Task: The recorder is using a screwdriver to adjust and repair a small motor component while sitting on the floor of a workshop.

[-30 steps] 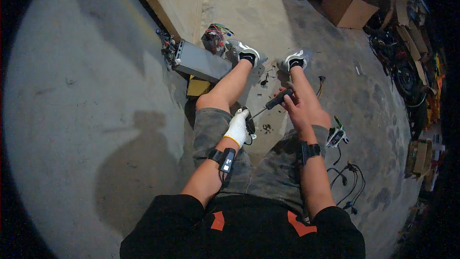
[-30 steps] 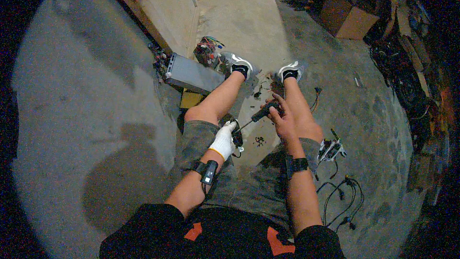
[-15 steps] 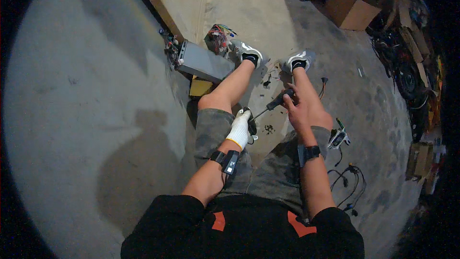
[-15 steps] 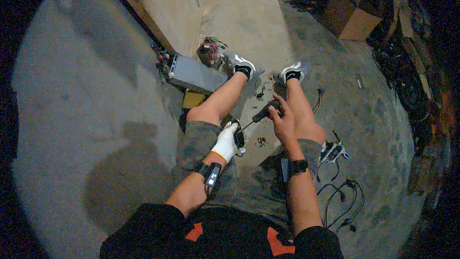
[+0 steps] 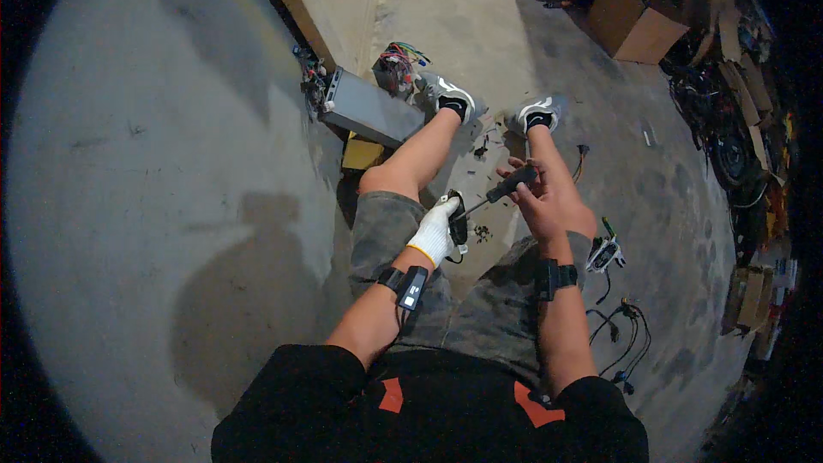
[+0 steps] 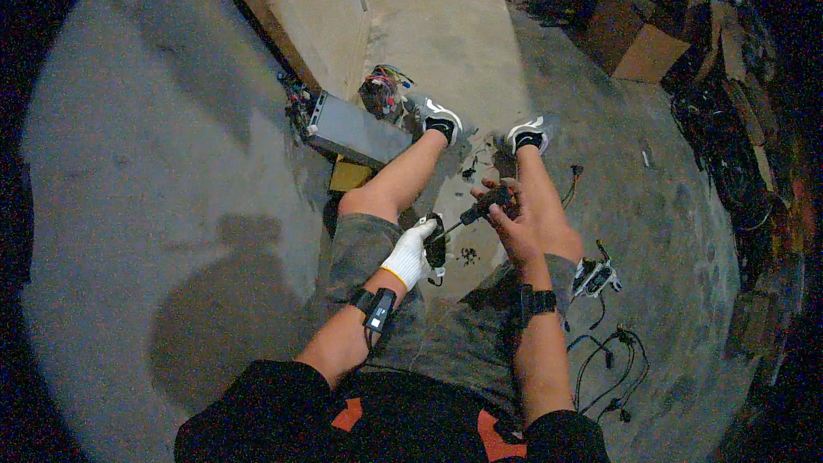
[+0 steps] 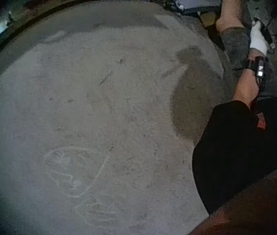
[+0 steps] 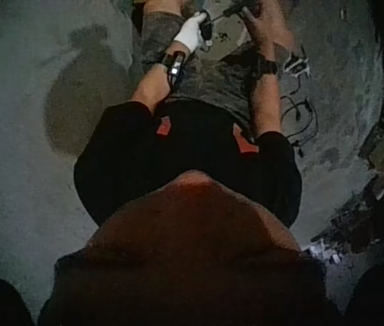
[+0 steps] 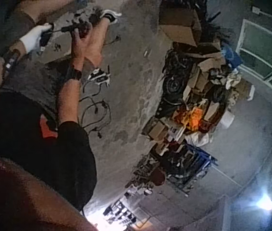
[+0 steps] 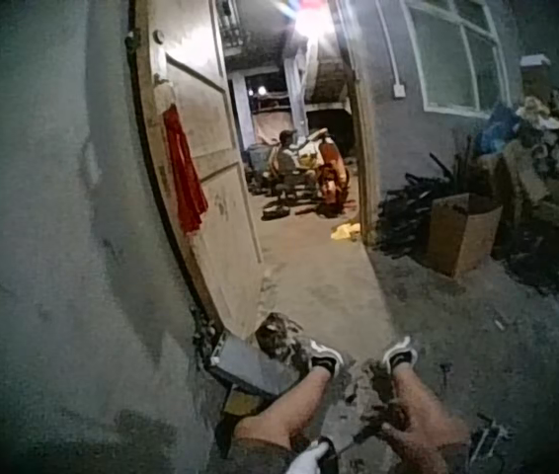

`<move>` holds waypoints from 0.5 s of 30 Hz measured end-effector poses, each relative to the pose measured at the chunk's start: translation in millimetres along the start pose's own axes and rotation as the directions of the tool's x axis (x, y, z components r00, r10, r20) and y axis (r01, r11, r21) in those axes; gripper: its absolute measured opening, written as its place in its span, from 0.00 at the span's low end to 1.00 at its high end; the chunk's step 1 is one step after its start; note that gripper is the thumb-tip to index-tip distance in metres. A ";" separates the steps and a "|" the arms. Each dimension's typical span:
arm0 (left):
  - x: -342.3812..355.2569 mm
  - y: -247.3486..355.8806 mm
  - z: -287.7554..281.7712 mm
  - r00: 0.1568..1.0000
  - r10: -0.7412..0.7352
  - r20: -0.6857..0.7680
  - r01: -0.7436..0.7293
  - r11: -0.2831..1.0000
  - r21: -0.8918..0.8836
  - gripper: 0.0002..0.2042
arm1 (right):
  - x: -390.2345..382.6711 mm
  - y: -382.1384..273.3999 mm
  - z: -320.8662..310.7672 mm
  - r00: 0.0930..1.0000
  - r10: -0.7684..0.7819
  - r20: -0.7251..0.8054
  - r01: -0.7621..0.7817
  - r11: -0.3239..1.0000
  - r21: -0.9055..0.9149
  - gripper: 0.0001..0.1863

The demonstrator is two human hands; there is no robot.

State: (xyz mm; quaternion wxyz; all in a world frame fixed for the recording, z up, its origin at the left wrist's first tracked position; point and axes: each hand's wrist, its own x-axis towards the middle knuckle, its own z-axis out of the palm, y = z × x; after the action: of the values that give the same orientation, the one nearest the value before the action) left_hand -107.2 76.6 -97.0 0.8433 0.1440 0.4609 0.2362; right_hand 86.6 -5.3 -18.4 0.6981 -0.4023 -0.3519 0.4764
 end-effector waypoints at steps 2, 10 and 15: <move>-0.8 -0.4 -0.8 1.000 -0.011 0.007 0.011 1.000 -0.011 0.07 | 0.5 -0.2 0.5 0.998 0.045 -0.037 -0.047 0.997 -0.067 0.29; 1.3 -1.1 -9.7 0.998 -0.065 0.023 0.065 0.998 -0.010 0.07 | 5.4 17.6 -1.1 0.996 0.043 -0.082 -0.051 0.993 -0.107 0.27; -2.5 -3.8 -7.5 0.999 0.016 -0.038 -0.016 1.000 0.013 0.06 | 6.6 16.8 8.5 0.988 0.050 -0.149 -0.072 0.986 -0.150 0.26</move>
State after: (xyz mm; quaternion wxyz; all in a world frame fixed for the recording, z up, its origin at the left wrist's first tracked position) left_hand -113.7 72.3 -101.0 0.8315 0.1487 0.4771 0.2426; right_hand 74.7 6.6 -29.1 0.6735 -0.4993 -0.3238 0.4384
